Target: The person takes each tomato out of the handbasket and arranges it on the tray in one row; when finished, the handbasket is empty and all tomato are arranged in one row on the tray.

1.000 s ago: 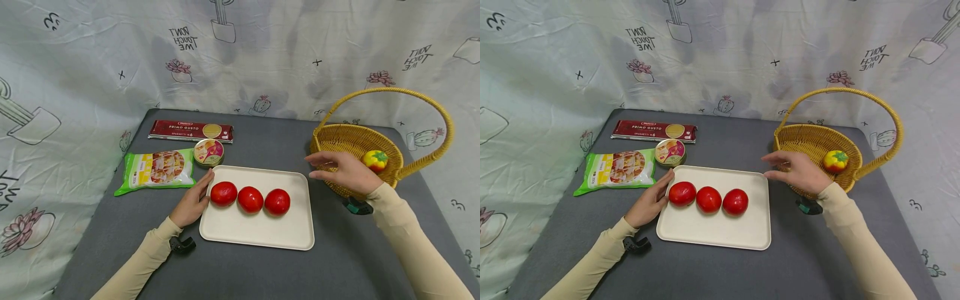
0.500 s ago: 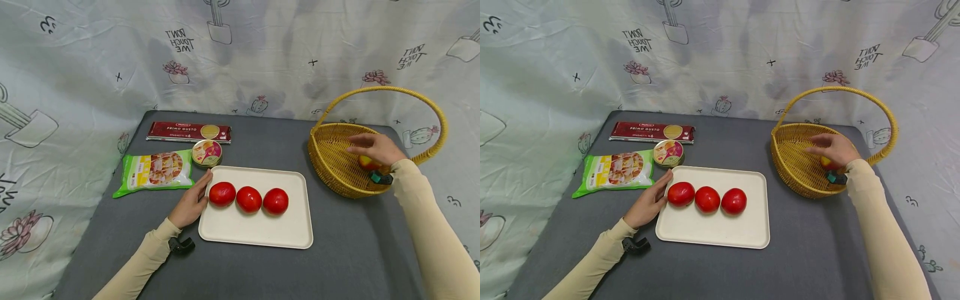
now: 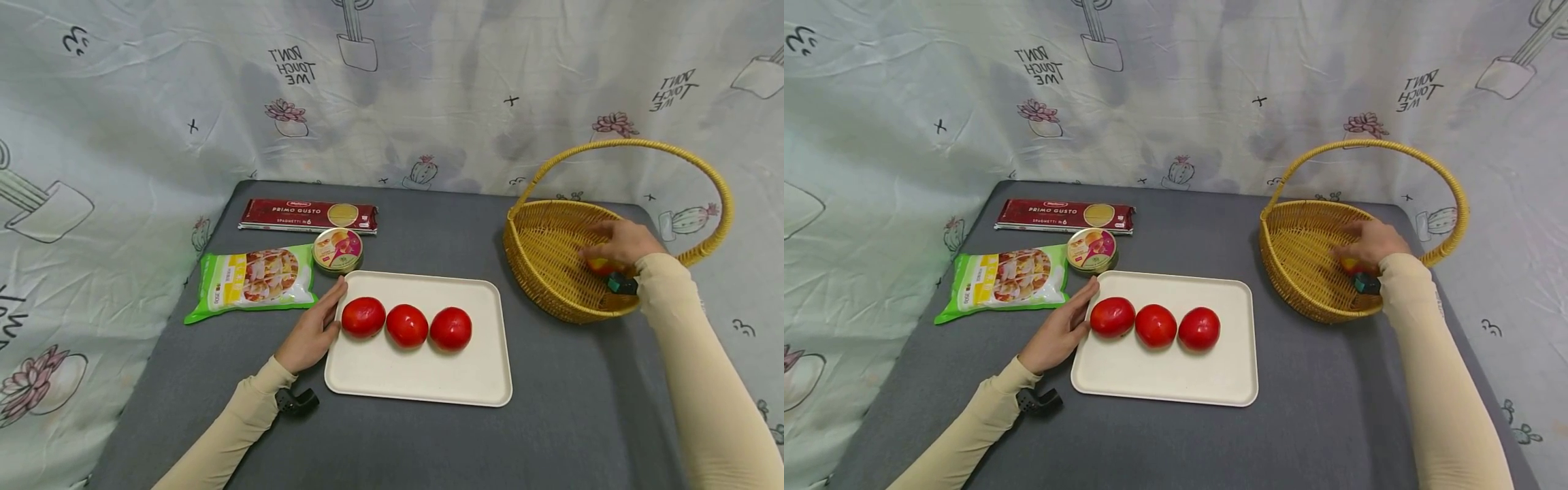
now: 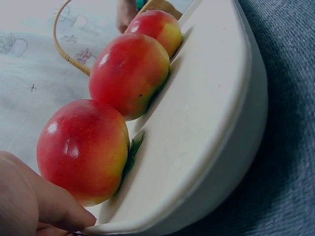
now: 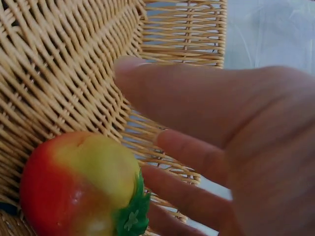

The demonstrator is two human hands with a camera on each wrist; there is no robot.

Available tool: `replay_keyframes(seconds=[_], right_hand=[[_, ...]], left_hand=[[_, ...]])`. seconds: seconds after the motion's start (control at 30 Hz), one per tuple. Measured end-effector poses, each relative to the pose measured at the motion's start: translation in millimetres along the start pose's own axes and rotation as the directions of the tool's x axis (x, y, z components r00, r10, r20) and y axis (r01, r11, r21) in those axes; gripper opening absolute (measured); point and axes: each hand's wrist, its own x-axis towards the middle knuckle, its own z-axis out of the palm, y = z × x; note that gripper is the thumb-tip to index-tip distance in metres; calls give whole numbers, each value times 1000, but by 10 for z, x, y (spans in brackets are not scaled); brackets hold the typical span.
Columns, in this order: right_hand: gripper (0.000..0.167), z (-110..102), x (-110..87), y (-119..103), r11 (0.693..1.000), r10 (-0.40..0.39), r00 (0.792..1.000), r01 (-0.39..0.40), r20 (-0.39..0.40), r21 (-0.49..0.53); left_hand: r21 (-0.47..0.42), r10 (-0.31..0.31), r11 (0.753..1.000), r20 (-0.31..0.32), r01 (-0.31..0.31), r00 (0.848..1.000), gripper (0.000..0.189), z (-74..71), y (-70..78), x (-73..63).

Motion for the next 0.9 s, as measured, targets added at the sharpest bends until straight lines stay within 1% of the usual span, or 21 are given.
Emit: replay_keyframes(seconds=[0.17,0.33,0.43,0.67,0.8,0.9], right_hand=[[90,31,3,30,1000,16,1000,-16,7,-7],[84,43,5,51,1000,4,1000,-4,8,-26],[81,49,6,54,999,10,1000,-10,18,-36],[82,63,21,55,994,40,999,-36,37,-100],[81,74,11,57,994,38,999,-35,18,-107],[78,95,-4,45,996,12,1000,-13,-11,-88]], left_hand=[[-3,-2,1000,-4,2,1000,72,1,-3,-2],[-21,-2,1000,-8,1,1000,72,4,-4,3],[-28,-2,1000,-7,2,1000,71,9,-15,7],[-24,-9,1000,-7,9,1000,71,11,-17,7],[-19,-9,1000,-7,8,1000,71,10,-22,7],[-16,-9,1000,-6,9,1000,72,9,-27,6]])
